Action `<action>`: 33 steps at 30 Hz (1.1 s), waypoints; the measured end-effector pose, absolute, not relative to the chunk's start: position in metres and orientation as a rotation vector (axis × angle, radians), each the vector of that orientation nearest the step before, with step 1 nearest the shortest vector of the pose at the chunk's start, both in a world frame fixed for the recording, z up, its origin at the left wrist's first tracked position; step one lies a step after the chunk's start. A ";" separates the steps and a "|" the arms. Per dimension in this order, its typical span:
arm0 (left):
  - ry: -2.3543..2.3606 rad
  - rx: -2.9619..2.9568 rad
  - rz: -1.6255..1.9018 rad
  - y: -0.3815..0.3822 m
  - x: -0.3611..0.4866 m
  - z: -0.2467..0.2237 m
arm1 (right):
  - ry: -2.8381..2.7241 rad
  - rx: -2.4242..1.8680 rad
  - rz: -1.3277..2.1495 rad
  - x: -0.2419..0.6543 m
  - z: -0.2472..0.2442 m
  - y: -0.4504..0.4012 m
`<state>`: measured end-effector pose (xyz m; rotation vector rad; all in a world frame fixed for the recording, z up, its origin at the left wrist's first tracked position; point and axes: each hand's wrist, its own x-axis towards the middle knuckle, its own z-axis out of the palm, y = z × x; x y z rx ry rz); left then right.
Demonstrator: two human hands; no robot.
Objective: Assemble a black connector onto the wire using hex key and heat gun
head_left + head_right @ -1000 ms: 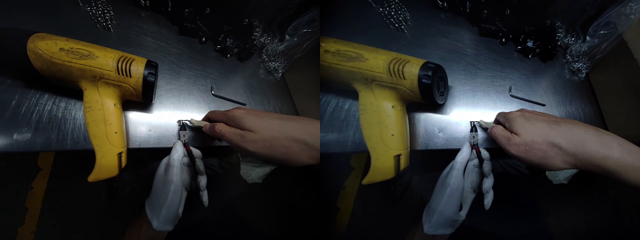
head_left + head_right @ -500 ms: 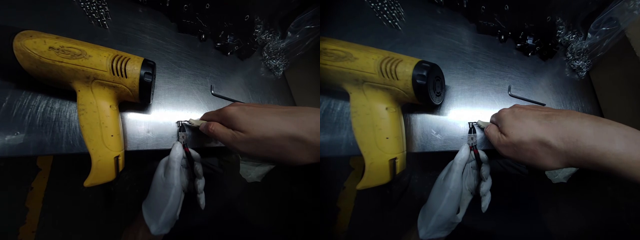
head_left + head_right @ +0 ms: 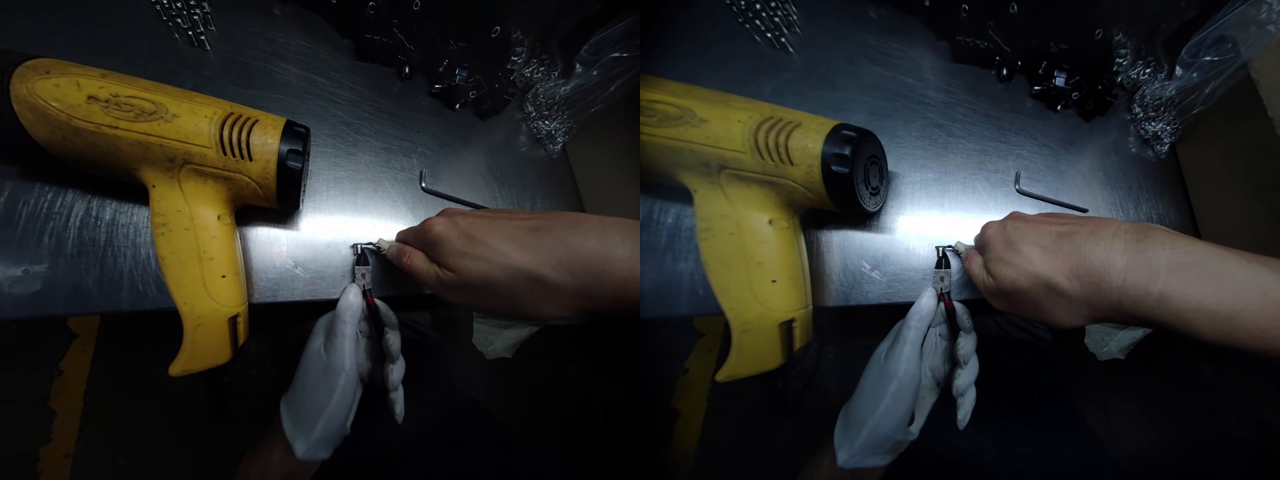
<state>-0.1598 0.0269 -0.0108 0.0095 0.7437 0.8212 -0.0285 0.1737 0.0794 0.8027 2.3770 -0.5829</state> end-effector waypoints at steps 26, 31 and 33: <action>0.341 -0.318 0.884 0.020 -0.157 -0.034 | 2.348 1.262 -0.537 -0.025 0.073 0.149; 0.316 -0.343 0.879 0.019 -0.157 -0.036 | 2.617 1.078 -0.167 -0.015 0.058 0.136; 0.340 -0.339 0.887 0.018 -0.157 -0.037 | 2.741 0.923 0.009 -0.011 0.054 0.132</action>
